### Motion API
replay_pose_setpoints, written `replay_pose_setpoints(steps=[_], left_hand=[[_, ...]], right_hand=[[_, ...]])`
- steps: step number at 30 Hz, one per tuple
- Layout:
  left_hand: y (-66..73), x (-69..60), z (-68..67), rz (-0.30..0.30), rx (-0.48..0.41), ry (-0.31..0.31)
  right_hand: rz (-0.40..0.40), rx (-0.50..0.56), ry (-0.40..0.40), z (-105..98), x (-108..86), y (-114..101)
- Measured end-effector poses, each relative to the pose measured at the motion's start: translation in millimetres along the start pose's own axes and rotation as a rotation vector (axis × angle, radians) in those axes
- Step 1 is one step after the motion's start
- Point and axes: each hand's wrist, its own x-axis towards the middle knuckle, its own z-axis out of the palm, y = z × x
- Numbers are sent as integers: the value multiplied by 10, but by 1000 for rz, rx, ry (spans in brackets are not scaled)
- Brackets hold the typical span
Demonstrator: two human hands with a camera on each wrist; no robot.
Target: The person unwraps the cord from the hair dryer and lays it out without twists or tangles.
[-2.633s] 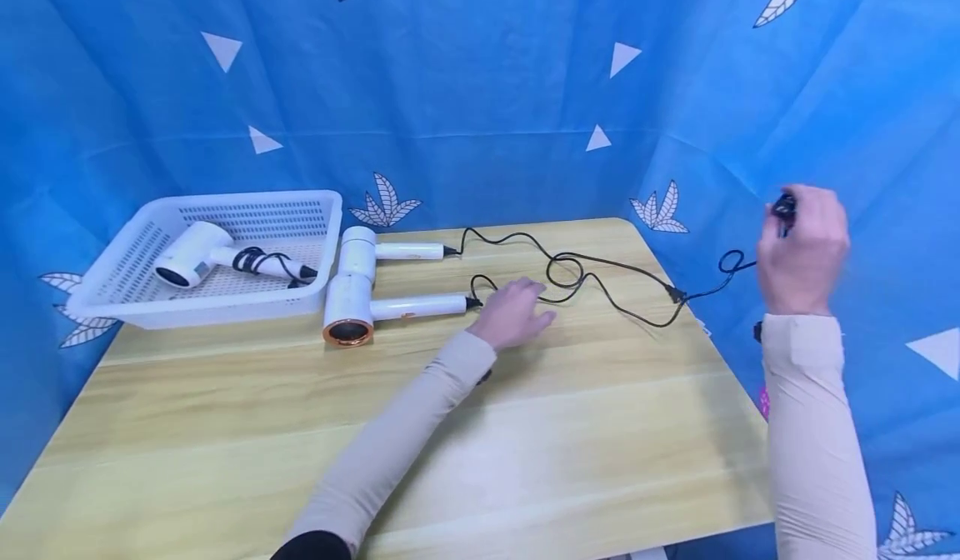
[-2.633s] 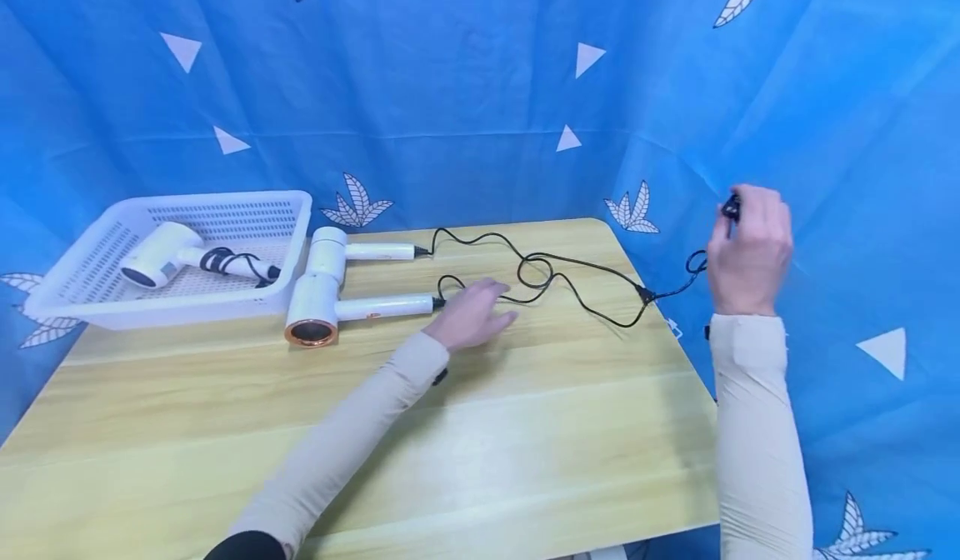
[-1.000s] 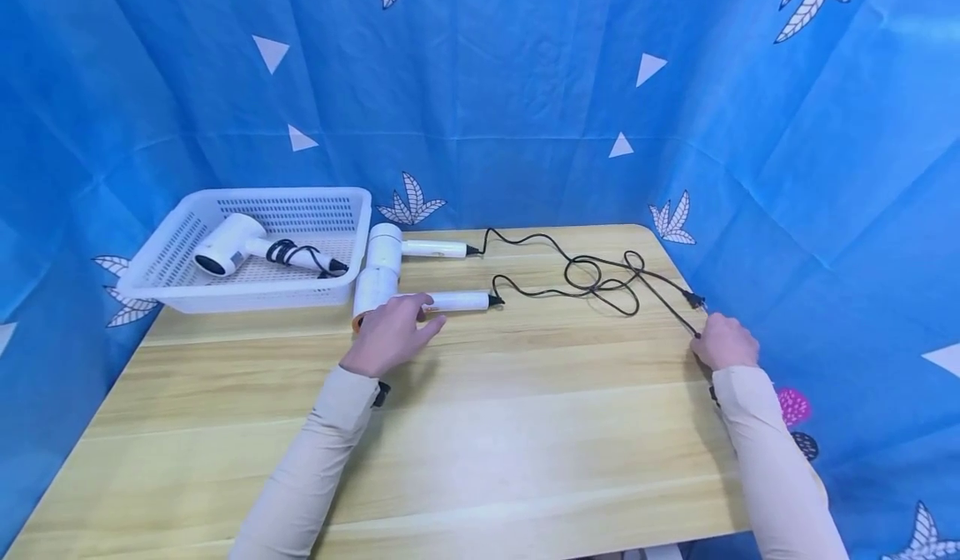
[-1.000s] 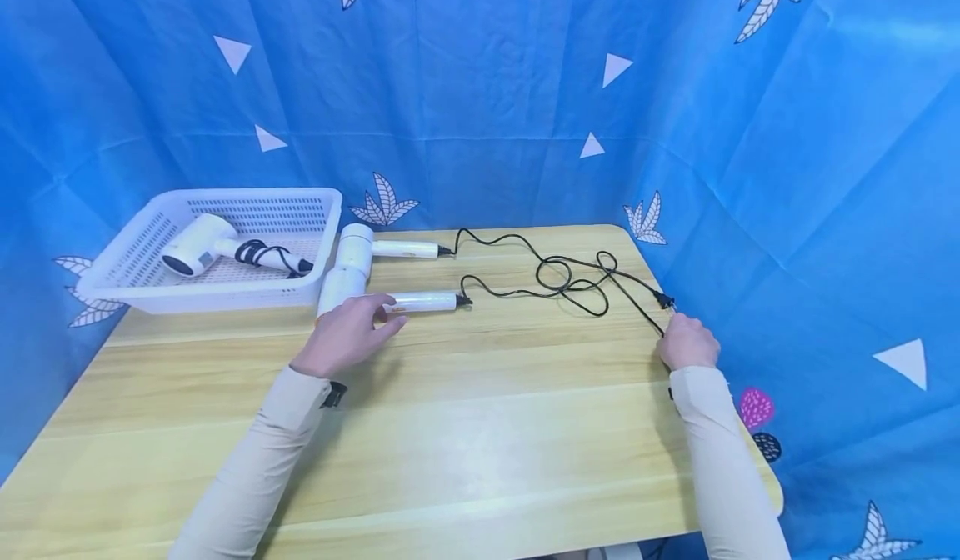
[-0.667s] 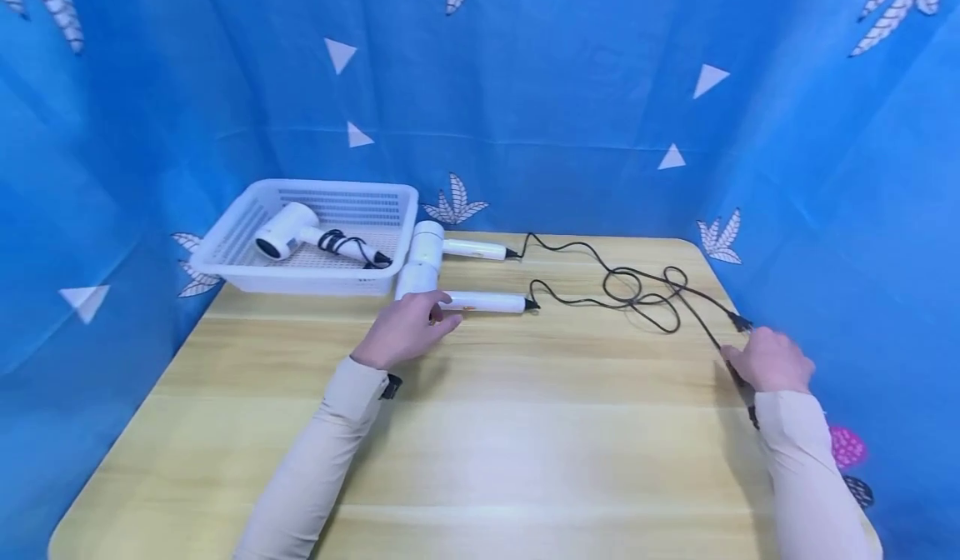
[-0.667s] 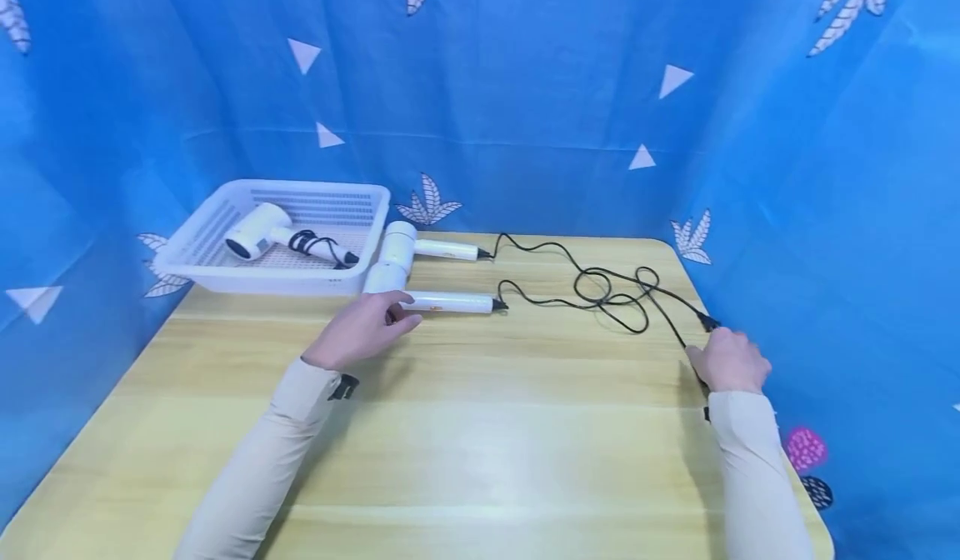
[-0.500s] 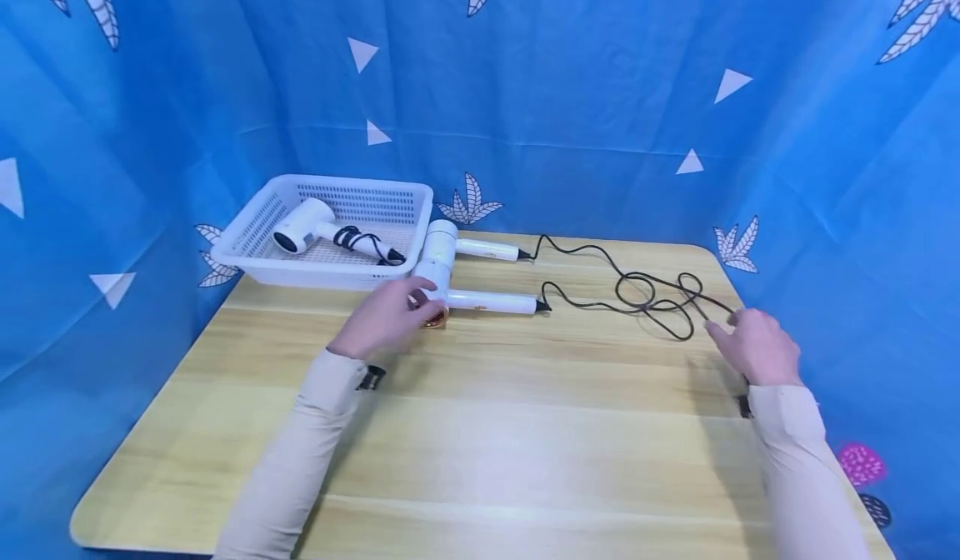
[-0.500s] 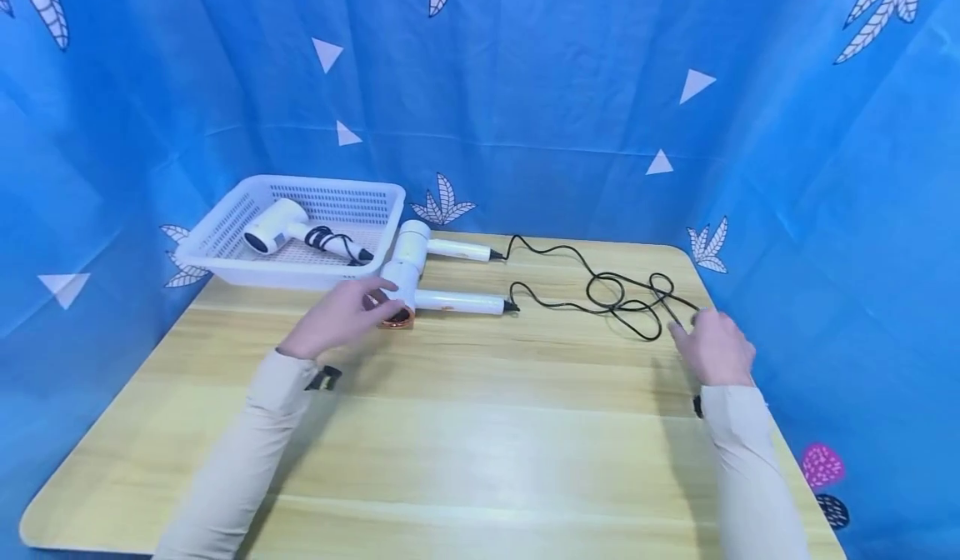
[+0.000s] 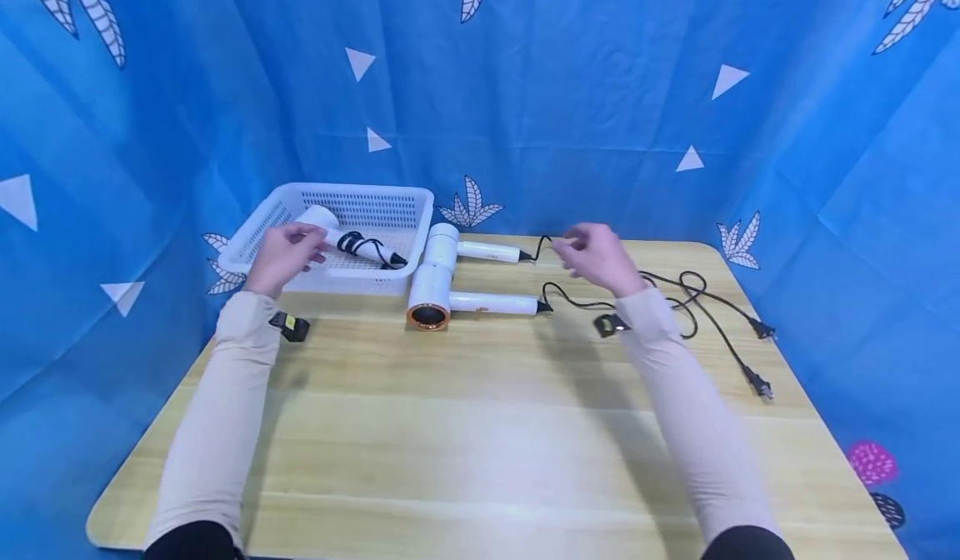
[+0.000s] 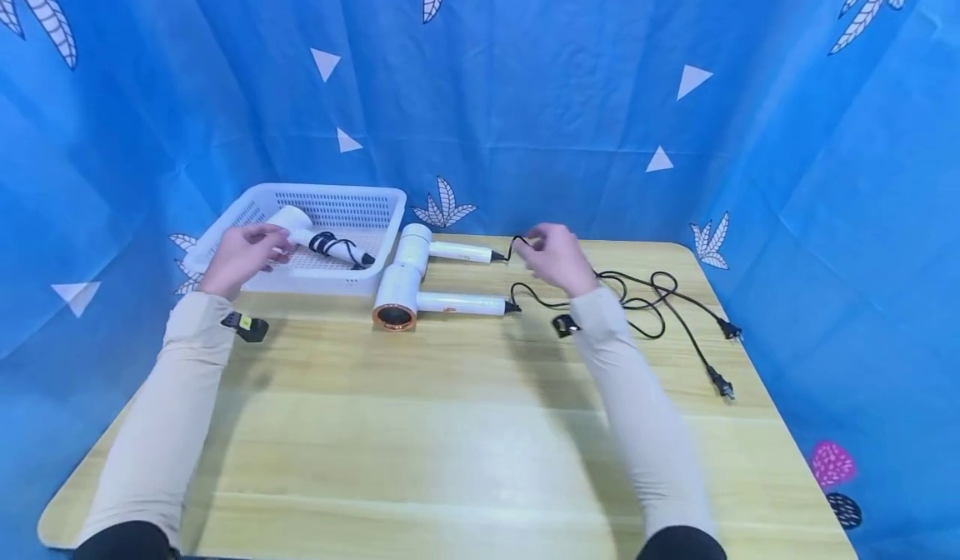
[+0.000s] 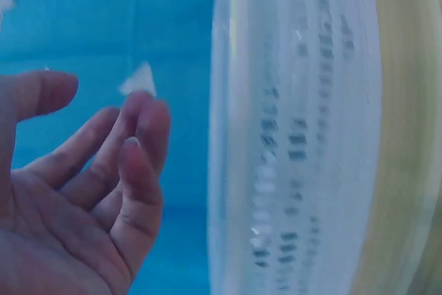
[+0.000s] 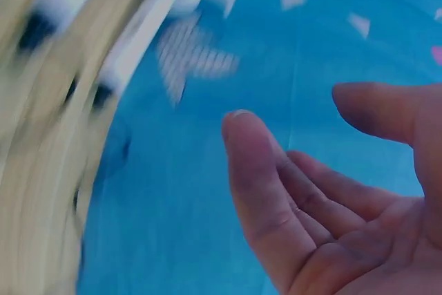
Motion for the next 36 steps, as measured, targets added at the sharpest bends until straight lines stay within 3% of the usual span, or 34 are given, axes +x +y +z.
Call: replay_pose_setpoints(steps=[4, 8, 12, 16, 20, 25, 32, 36], left_hand=[[-194, 210, -75, -121, -104, 82], [-307, 387, -111, -215, -105, 176], [-355, 508, -155, -290, 5, 201], [-395, 583, -153, -282, 129, 211], [-480, 637, -122, -274, 198, 202], [-551, 685, -107, -277, 251, 157], [-668, 780, -159, -290, 304, 27], [-711, 842, -169, -300, 320, -5]], right_hand=[[-2, 104, -68, 369, 299, -334], [-19, 154, -99, 712, 562, -673], [-27, 178, -107, 1037, 773, -1029], [-31, 140, -91, 1377, 934, -1328], [-39, 100, -80, 1709, 1079, -1446], [-20, -24, -102, 2048, 1266, -1403], [-8, -244, -125, 2363, 1418, -1467], [-27, -315, -110, 2533, 1497, -1507]])
